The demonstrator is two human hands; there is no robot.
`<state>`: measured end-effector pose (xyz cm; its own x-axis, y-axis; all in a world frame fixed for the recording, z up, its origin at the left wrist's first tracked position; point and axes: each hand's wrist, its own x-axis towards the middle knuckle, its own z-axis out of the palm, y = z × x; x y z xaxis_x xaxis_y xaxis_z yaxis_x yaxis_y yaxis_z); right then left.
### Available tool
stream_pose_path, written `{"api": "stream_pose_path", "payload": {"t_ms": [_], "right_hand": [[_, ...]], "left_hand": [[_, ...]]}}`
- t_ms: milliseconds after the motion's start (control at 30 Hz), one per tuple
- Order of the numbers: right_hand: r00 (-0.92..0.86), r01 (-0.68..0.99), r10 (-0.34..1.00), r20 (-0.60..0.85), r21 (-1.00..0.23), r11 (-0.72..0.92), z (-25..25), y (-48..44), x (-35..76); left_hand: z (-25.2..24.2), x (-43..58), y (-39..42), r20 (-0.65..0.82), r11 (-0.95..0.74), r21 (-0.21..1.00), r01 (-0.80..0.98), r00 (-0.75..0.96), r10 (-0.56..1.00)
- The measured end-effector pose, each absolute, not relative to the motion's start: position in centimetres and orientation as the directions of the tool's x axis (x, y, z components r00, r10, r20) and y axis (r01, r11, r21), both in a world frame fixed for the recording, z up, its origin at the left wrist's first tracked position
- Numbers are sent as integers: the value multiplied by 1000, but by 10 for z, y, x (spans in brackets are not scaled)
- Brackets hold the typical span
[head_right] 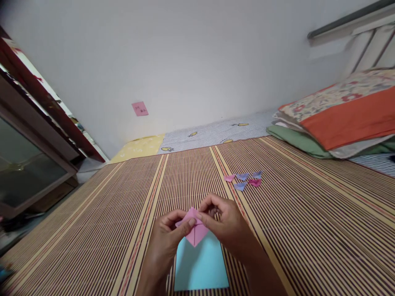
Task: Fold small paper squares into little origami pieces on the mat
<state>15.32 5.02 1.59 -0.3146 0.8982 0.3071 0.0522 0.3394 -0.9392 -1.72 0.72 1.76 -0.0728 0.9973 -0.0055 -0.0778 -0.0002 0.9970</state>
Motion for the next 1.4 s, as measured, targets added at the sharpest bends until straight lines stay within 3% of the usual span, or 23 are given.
{"api": "stream_pose_path", "payload": {"t_ms": [367,733,967,1267,1400], "right_hand": [[-380,66,859,343,-916,395,23,46,155],[-337,109,886,317,-922,372,21,44,152],[-278,-2,892,357,-929,371,23,45,156],[-335,113,875,350,-907,406,24,43,148],[-359,96,860,361,-903,419,23,46,150]], "left_hand": [[18,-14,4,26,-26,999,-26,16,1000],[19,-10,2,57,-57,997,60,8,998],[17,-13,3,24,-25,1000,-14,-69,997],[19,-13,3,50,-52,997,-57,-38,998],[20,-17,3,81,-94,990,-104,-121,989]]}}
